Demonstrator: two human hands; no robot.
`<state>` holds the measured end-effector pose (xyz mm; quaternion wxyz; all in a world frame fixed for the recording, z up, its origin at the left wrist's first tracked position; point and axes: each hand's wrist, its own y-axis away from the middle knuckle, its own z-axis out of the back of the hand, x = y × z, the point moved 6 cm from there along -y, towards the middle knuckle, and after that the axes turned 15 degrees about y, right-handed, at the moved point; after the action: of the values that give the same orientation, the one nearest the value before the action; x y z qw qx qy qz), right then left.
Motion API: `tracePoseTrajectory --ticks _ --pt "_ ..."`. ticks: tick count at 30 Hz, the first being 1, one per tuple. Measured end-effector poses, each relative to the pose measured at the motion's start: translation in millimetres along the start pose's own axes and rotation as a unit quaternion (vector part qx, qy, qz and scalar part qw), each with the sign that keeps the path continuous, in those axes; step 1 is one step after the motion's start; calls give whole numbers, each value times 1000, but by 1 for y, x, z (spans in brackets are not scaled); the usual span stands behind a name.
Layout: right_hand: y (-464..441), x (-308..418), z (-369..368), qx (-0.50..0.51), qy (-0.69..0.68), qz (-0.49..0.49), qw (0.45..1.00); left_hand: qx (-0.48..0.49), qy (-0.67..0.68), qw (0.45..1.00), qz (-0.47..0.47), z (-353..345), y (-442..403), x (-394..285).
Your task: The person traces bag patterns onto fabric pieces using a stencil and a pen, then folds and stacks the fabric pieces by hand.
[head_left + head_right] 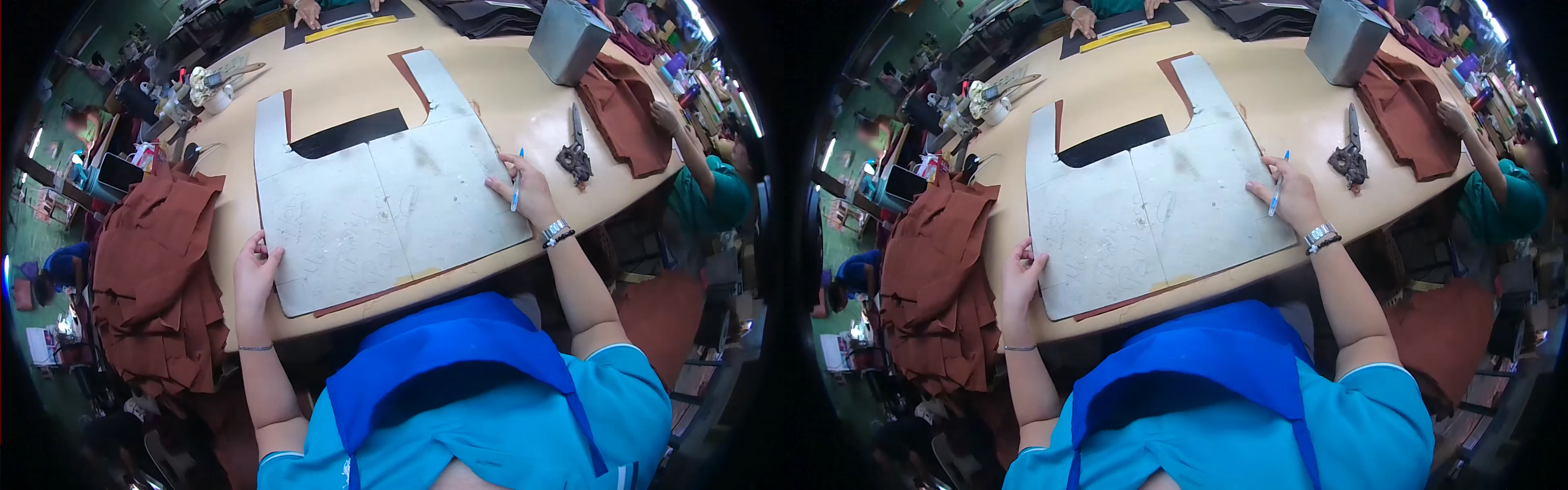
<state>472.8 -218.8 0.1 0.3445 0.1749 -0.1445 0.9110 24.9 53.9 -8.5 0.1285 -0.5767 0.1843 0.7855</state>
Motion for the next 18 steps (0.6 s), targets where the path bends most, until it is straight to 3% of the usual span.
tracePoseTrajectory --ticks 5,8,12,15,18 --pt "-1 7 8 17 34 -15 999 -15 29 999 2 -4 -1 7" --pt "-4 5 2 0 10 12 1000 -7 -66 998 16 -2 -1 -6" --pt "-7 19 15 13 73 52 996 13 -190 981 33 -2 -7 -11" --pt "-13 -11 6 41 -40 -7 998 24 -159 986 49 -3 -5 -16" --pt "-15 -40 -4 55 -221 -41 973 33 -34 998 32 9 -21 14"
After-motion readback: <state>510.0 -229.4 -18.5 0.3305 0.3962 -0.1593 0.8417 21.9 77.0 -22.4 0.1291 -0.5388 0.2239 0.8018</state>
